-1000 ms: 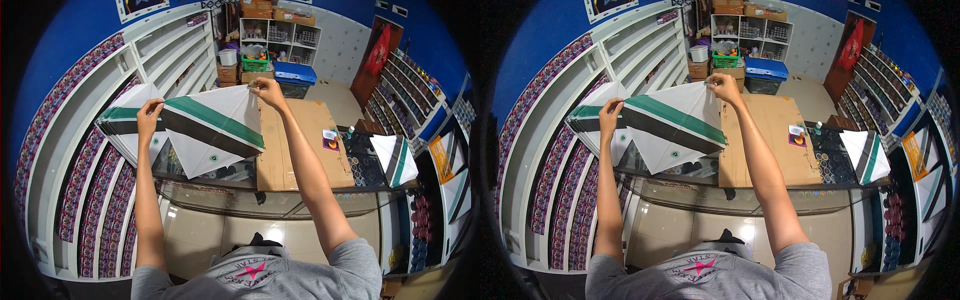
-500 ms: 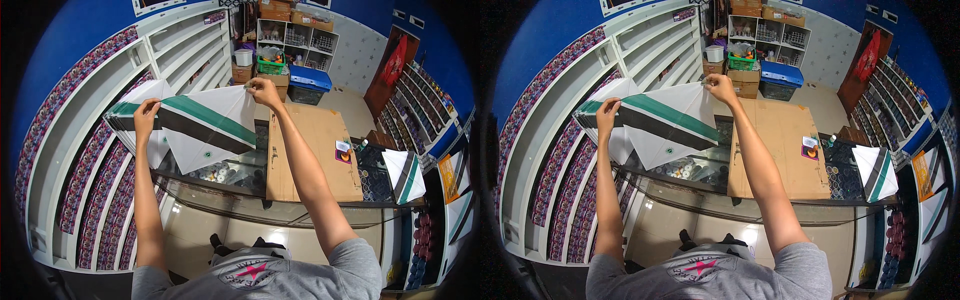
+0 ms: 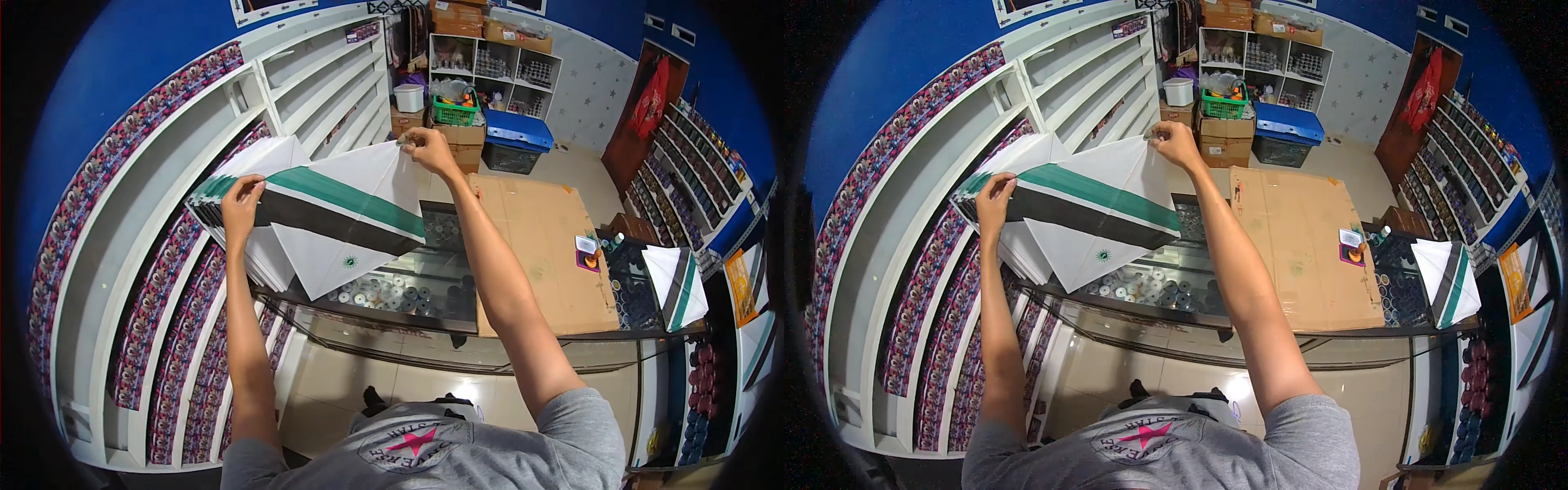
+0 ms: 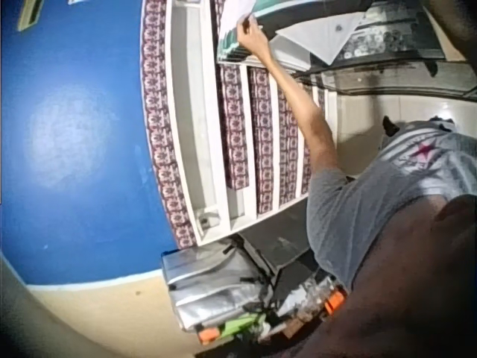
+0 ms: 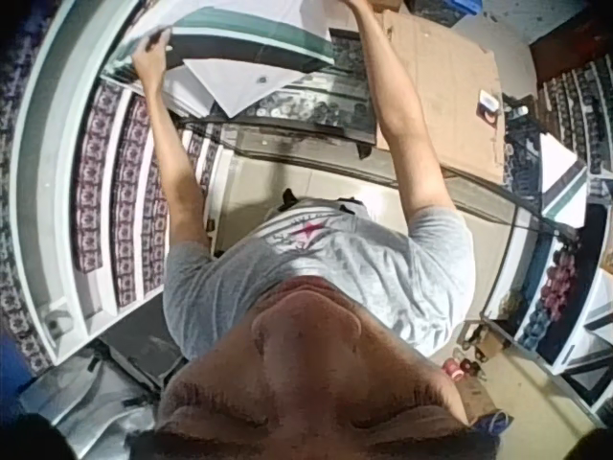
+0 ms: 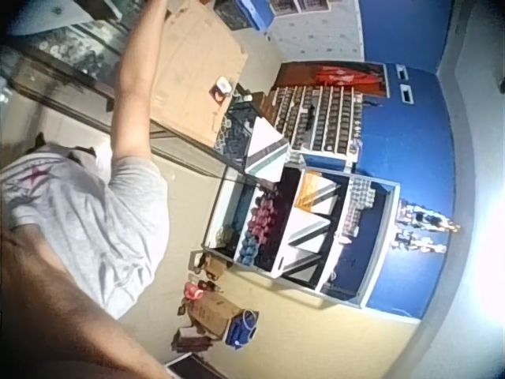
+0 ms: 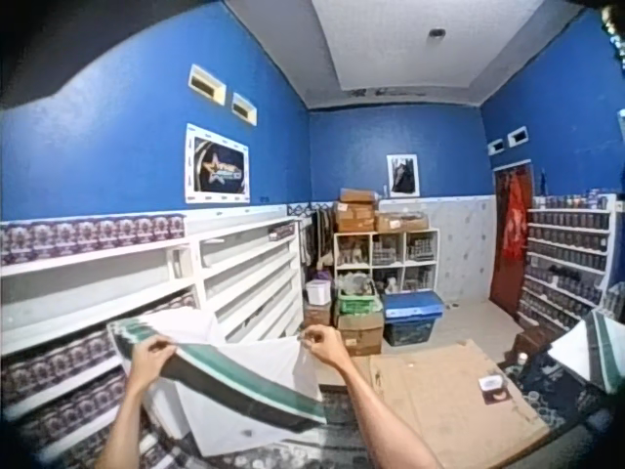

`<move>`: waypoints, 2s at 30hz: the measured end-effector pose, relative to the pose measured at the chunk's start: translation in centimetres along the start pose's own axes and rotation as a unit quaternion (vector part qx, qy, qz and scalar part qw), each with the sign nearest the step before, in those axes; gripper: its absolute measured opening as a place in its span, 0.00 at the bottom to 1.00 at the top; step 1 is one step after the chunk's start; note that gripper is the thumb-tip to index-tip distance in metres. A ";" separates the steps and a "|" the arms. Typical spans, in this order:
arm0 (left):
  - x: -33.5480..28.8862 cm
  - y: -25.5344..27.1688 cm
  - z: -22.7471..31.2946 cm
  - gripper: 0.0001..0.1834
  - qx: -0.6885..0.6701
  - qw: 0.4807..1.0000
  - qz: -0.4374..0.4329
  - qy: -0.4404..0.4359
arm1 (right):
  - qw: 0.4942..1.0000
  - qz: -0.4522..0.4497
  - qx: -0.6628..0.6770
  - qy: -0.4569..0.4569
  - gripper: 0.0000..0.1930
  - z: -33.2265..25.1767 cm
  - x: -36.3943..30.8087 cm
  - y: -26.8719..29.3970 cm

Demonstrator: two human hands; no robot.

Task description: The person assembles white and green diamond-shaped kites by hand. They unfold the kites, place them on a cardboard surface, and use a small stamping tool to apply a green circular logo to the center. The person then lifts the kite to inspect it and places it on a shelf before repeating the process with another kite.

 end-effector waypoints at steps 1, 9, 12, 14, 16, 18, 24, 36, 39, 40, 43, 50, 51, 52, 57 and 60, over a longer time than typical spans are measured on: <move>0.2 0.8 -0.3 0.07 0.013 1.000 0.001 -0.001 | 1.000 0.001 0.011 0.001 0.10 -0.2 0.4 -0.9; 1.6 4.9 -1.6 0.06 0.077 0.997 -0.004 -0.016 | 1.000 0.006 0.021 0.000 0.10 -1.3 2.4 -7.5; 1.8 5.9 -2.2 0.06 0.114 0.993 -0.002 -0.012 | 1.000 -0.003 0.026 -0.014 0.10 -1.5 3.1 -9.7; 2.2 6.4 -1.6 0.06 0.150 0.988 -0.004 -0.021 | 1.000 0.010 0.001 -0.004 0.10 -1.8 3.9 -10.8; 2.0 6.9 -2.2 0.06 0.156 0.988 0.005 -0.019 | 1.000 0.011 0.009 -0.002 0.10 -2.0 4.3 -12.0; 2.2 6.7 -2.3 0.06 0.157 0.987 0.006 -0.022 | 1.000 0.003 0.014 -0.022 0.11 -0.7 5.2 -13.3; 2.4 7.4 -3.0 0.05 0.177 0.984 0.017 -0.017 | 0.999 0.004 0.030 -0.036 0.11 0.1 7.2 -16.9; 3.5 8.9 -3.3 0.06 0.220 0.975 0.036 -0.008 | 0.998 0.049 0.045 0.019 0.10 -1.4 11.1 -21.4; 3.5 9.9 -3.4 0.06 0.228 0.973 0.043 -0.009 | 0.998 0.035 0.047 0.007 0.10 -2.4 11.9 -22.5; 3.6 10.2 -3.6 0.06 0.229 0.972 0.046 -0.010 | 0.998 0.028 0.047 0.002 0.10 -2.7 12.1 -22.9; 3.9 10.8 -3.7 0.06 0.250 0.967 0.047 -0.022 | 0.997 0.024 0.071 -0.002 0.10 -2.7 13.4 -24.3; 3.3 10.4 -3.3 0.05 0.302 0.952 0.024 -0.041 | 0.998 0.017 0.059 0.003 0.12 -2.9 14.9 -26.9; 3.0 10.4 -3.2 0.05 0.308 0.950 0.022 -0.046 | 0.998 0.014 0.061 0.006 0.12 -3.2 14.8 -27.1; 2.8 10.3 -2.9 0.05 0.320 0.945 0.019 -0.063 | 0.998 0.010 0.062 0.010 0.12 -3.4 14.7 -27.3; 2.3 9.6 -2.7 0.03 0.367 0.923 -0.001 -0.114 | 0.996 -0.013 0.090 -0.003 0.13 -3.0 14.6 -28.6; 2.2 9.7 -3.1 0.04 0.384 0.916 -0.007 -0.116 | 0.995 -0.033 0.094 -0.010 0.14 -2.0 14.9 -29.7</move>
Point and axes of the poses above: each hand's wrist, its own x-axis towards the middle knuckle, its own y-axis out of the back of the hand, z = x × y, the point moved 10 cm from there along x, towards the middle knuckle, and after that the axes turned 6 degrees about -x, right-handed, at the moved point
